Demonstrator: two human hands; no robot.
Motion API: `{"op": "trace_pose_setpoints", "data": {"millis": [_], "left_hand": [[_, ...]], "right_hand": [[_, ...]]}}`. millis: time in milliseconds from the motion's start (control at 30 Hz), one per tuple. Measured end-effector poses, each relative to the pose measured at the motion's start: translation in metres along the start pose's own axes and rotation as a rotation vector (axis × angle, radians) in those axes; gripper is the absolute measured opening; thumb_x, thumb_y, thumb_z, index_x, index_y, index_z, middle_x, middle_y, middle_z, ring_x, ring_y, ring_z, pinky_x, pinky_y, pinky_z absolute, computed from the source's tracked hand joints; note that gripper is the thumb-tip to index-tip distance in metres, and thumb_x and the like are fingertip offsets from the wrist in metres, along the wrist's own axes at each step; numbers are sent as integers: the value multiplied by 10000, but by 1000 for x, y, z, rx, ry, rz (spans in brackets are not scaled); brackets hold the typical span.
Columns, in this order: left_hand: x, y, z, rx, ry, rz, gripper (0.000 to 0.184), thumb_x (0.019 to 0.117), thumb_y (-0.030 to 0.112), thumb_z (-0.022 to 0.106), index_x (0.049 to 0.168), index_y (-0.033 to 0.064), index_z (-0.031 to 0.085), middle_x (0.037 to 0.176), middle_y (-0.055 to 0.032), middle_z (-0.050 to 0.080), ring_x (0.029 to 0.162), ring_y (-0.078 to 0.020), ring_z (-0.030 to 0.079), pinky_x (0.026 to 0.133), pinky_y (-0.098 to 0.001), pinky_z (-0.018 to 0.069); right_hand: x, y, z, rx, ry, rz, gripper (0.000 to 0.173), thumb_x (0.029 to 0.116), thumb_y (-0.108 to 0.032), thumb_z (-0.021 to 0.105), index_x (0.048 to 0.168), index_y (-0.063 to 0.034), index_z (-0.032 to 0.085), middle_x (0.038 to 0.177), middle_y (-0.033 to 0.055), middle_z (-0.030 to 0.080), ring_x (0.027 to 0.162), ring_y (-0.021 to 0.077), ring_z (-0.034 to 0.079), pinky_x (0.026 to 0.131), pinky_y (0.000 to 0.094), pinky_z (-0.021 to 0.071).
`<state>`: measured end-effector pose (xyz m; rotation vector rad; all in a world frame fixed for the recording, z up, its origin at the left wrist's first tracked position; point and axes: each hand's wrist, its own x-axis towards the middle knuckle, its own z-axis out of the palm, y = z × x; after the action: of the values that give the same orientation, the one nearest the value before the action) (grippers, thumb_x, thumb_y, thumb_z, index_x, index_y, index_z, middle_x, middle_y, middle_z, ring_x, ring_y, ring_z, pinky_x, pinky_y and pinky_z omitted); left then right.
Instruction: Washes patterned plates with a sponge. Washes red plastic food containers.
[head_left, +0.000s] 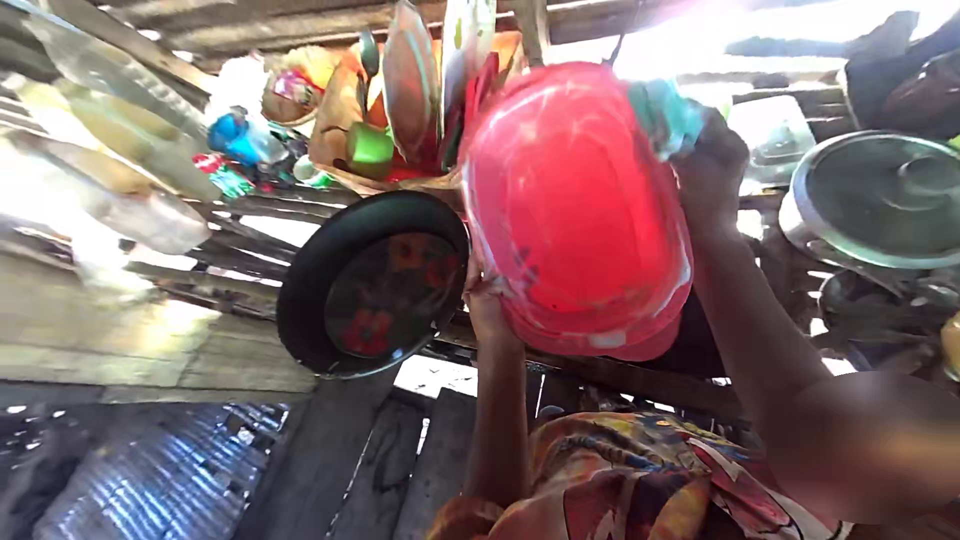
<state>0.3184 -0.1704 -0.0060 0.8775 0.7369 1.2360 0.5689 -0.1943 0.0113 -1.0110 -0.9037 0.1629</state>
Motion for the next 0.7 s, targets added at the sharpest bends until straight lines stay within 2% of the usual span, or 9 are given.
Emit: {"op": "trace_pose_setpoints", "data": {"millis": [100, 200, 267, 333, 367, 433, 500, 567, 700], "left_hand": [[-5, -3, -1, 13, 120, -22, 811, 735, -72, 463, 1517, 141, 442, 1225, -75, 653, 965, -131, 671, 766, -347, 589], [-5, 3, -5, -8, 163, 51, 720, 810, -67, 435, 1489, 165, 477, 1181, -46, 674, 929, -112, 678, 743, -331, 594], [-2, 9, -8, -27, 144, 55, 698, 792, -61, 436, 1441, 177, 529, 1145, -30, 687, 903, -99, 678, 718, -318, 589], [-1, 7, -6, -29, 116, 37, 729, 750, -64, 444, 1442, 155, 515, 1132, -24, 684, 890, -81, 675, 709, -300, 585], [-1, 6, -3, -41, 115, 23, 707, 732, -73, 452, 1407, 124, 529, 1106, -26, 687, 883, -81, 677, 710, -297, 586], [-3, 3, -2, -60, 53, -39, 660, 714, -67, 470, 1345, 111, 545, 1099, -11, 690, 906, -72, 681, 730, -290, 588], [-3, -2, -4, -80, -35, -108, 661, 716, -39, 478, 1358, 117, 510, 1084, 3, 690, 902, -52, 683, 718, -275, 590], [3, -10, -6, -156, -58, -151, 567, 688, -30, 472, 1230, 127, 531, 933, 15, 696, 796, -44, 689, 632, -255, 587], [22, -18, -20, -360, -139, -150, 506, 713, -30, 447, 1176, 153, 533, 923, 19, 696, 811, -54, 691, 646, -263, 586]], "right_hand": [[-38, 3, -3, -163, 49, 117, 264, 932, -67, 661, 1170, 45, 677, 1075, 23, 712, 970, -10, 652, 898, 214, 552], [-84, -4, -10, 7, 63, 90, 111, 931, -76, 665, 1030, -92, 713, 1013, -60, 712, 956, 34, 664, 888, 279, 571], [-92, -10, -12, 154, 65, 8, 155, 918, -62, 684, 945, -190, 767, 1029, -98, 744, 978, 46, 681, 901, 281, 575], [-80, -15, -12, 65, 81, -15, 120, 918, -62, 670, 931, -162, 734, 978, -103, 727, 944, 16, 667, 883, 259, 565], [-67, -17, -10, -59, 86, 0, 60, 928, -62, 636, 949, -91, 685, 936, -80, 692, 908, -5, 646, 856, 238, 554], [-26, -24, 0, -235, 55, -4, 145, 956, -55, 583, 1017, 49, 664, 937, -27, 664, 905, -51, 596, 864, 182, 498], [19, -30, 17, -191, 18, -22, 140, 974, 1, 521, 1035, 46, 639, 923, -47, 647, 897, -67, 586, 872, 153, 500], [50, -20, 33, -11, -18, -91, 160, 949, 50, 512, 1000, 11, 658, 895, -62, 683, 880, -33, 636, 859, 197, 547], [49, -8, 59, 205, -62, 189, 234, 1002, 61, 477, 902, -39, 664, 776, -81, 681, 754, -24, 650, 754, 190, 573]]}}
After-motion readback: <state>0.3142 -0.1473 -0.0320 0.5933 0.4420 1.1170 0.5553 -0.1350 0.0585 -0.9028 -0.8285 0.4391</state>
